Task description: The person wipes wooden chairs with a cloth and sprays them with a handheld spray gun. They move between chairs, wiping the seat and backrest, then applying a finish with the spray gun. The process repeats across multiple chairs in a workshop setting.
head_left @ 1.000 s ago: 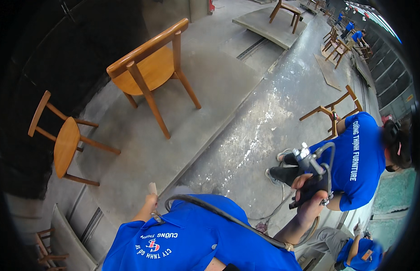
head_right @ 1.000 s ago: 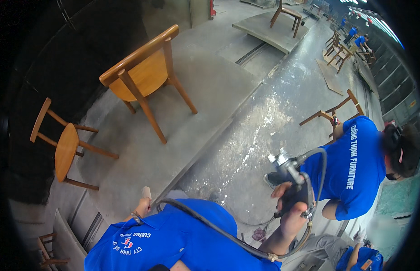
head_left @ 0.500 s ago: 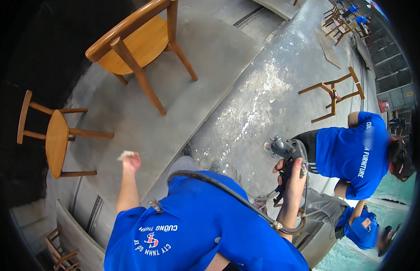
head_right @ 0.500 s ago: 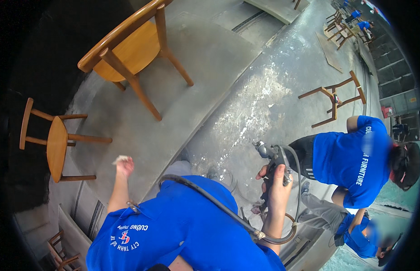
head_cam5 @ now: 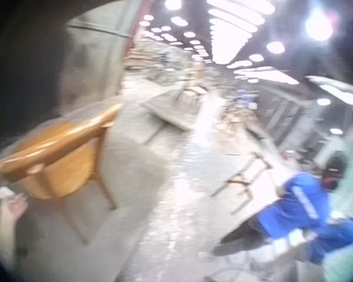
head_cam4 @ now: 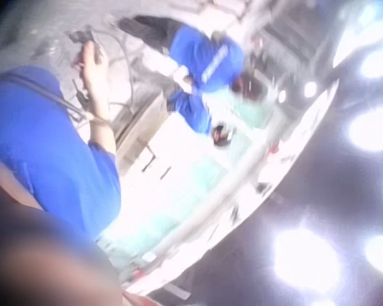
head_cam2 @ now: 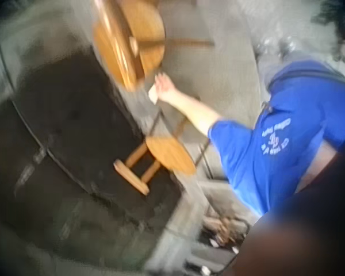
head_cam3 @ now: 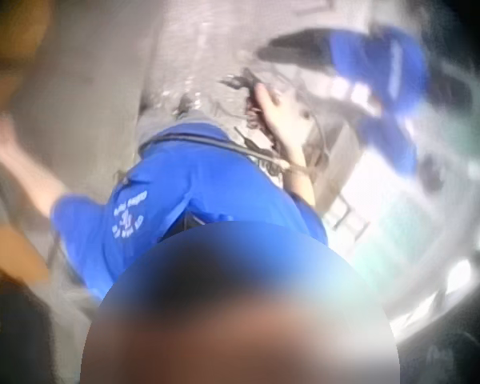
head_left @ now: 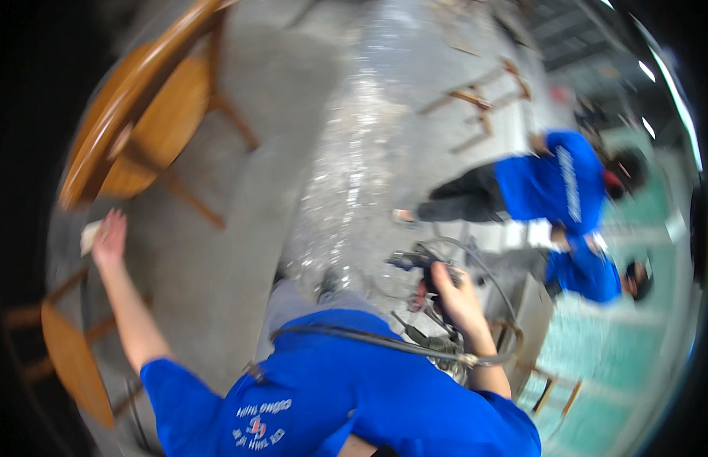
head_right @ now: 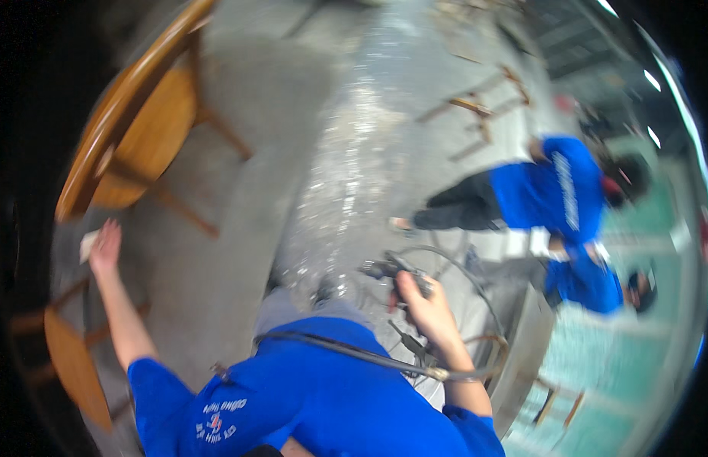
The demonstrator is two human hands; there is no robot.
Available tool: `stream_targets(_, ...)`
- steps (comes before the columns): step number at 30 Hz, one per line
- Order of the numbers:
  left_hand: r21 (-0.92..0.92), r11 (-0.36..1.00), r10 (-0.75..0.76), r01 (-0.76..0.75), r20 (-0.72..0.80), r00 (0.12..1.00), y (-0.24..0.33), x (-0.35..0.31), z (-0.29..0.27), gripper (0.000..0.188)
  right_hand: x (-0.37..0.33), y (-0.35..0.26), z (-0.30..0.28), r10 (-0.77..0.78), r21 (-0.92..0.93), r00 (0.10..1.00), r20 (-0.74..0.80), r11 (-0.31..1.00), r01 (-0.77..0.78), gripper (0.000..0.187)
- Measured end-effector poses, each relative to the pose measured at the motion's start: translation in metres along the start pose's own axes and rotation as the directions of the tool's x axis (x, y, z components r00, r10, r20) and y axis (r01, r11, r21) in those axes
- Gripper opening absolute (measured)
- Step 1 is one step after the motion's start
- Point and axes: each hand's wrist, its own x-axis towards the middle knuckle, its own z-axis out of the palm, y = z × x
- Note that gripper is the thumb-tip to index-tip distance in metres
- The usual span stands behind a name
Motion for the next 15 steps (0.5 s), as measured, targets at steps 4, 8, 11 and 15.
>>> stream_targets(4, 0.037, 0.996, 0.091, -0.086, -0.181, 0.979, 0.001, 0.084, 0.021, 0.051, -0.015, 0.006, 0.002, -0.034, 0.082, 0.994, -0.099, 0.996, 0.042, 0.047)
stream_targets(8, 0.205, 0.968, 0.178, -0.143, -0.165, 0.970, 0.007, 0.138, 0.027, 0.048, -0.026, 0.015, -0.003, -0.043, 0.113, 0.981, -0.187, 0.991, 0.065, 0.050)
stream_targets(11, 0.266, 0.950, 0.206, -0.162, -0.150, 0.967, -0.001, 0.160, 0.041, 0.046, -0.028, 0.019, -0.007, -0.056, 0.164, 0.976, -0.210, 0.982, 0.092, 0.050)
stream_targets(15, 0.308, 0.931, 0.248, -0.195, -0.143, 0.958, -0.006, 0.171, 0.058, 0.044, -0.029, 0.023, -0.005, -0.078, 0.183, 0.978, -0.194, 0.976, 0.115, 0.054)
